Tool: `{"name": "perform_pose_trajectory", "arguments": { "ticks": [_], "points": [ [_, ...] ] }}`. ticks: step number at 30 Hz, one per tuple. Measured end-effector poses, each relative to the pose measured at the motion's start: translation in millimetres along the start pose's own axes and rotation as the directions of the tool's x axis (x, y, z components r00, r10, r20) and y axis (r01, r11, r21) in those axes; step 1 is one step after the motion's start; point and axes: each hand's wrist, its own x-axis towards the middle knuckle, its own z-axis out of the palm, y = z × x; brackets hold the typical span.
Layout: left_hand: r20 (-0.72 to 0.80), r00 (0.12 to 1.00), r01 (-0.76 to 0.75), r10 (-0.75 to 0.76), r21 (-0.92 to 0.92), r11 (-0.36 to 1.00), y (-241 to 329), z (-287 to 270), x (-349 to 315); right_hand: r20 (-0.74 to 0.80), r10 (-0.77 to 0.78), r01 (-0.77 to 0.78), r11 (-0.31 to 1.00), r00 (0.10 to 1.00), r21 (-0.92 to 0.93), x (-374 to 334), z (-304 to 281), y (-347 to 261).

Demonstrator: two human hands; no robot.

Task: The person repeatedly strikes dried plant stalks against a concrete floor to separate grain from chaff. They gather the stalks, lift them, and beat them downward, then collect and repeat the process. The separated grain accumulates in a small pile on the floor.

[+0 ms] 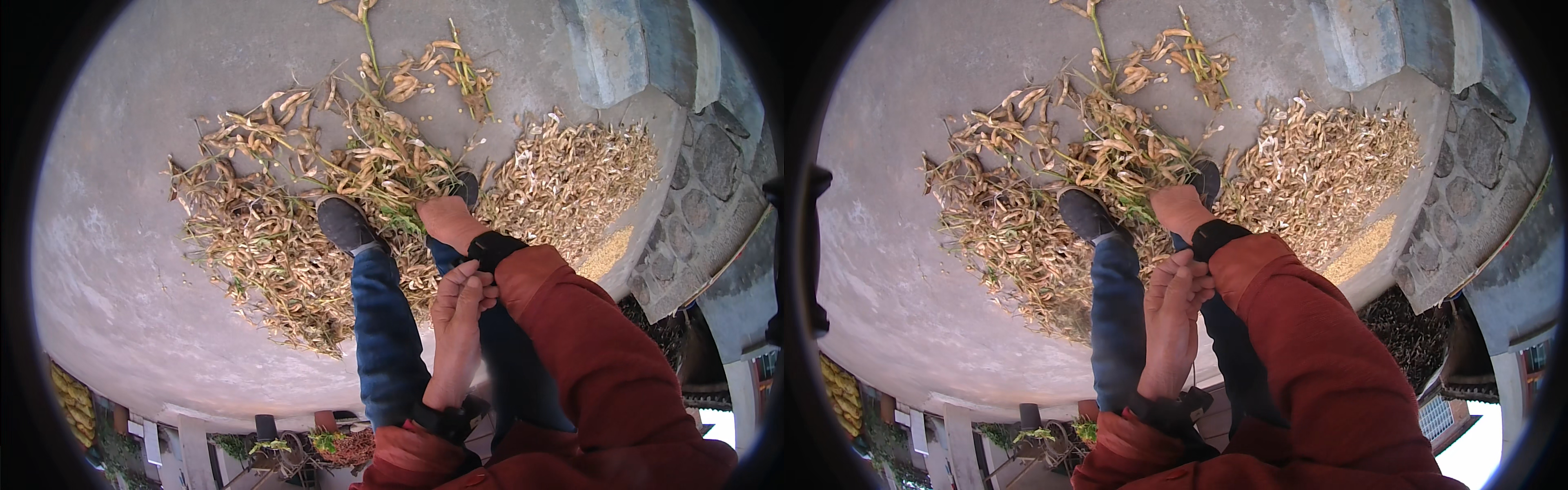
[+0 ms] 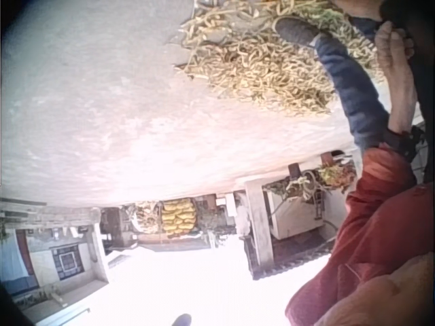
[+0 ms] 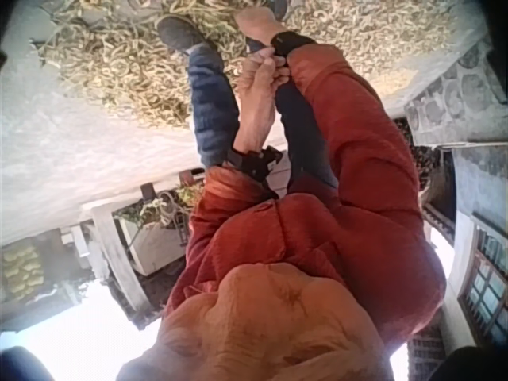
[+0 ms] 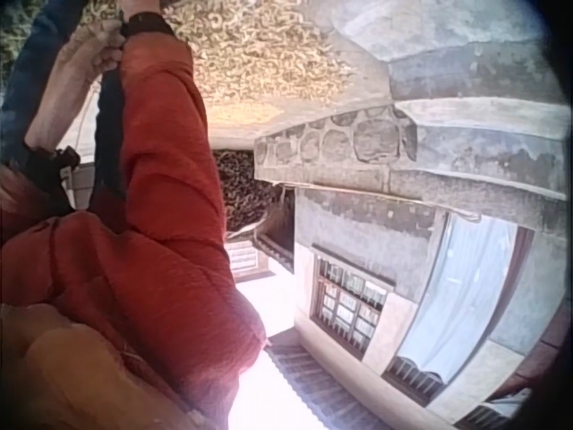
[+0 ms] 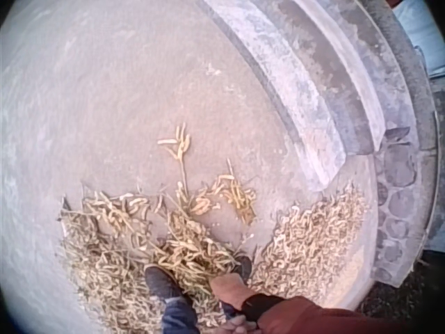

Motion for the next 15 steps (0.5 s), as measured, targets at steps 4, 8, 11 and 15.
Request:
{"name": "perform_pose_trajectory", "arguments": {
  "ticks": [4, 8, 11, 15],
  "points": [
    [0.005, 1.000, -0.002, 0.002, -0.010, 1.000, -1, -1, 1, 0.069, -0.008, 0.011, 0.999, 0.998, -0.037, 8, 0, 0],
    [0.000, 1.000, 0.015, -0.015, 0.020, 1.000, -3, 1, 0, -0.069, -0.039, 0.041, 0.999, 0.997, 0.028, -5, -5, 2],
    [-0.014, 1.000, 0.010, -0.010, 0.025, 1.000, -2, 3, 0, -0.144, -0.020, 0.049, 0.979, 0.989, 0.196, -23, -13, 15],
    [-0.019, 1.000, 0.005, -0.004, 0.036, 0.999, -1, 5, 1, -0.142, 0.127, -0.026, 0.827, 0.982, 0.561, -49, -25, 52]
  ]
}}
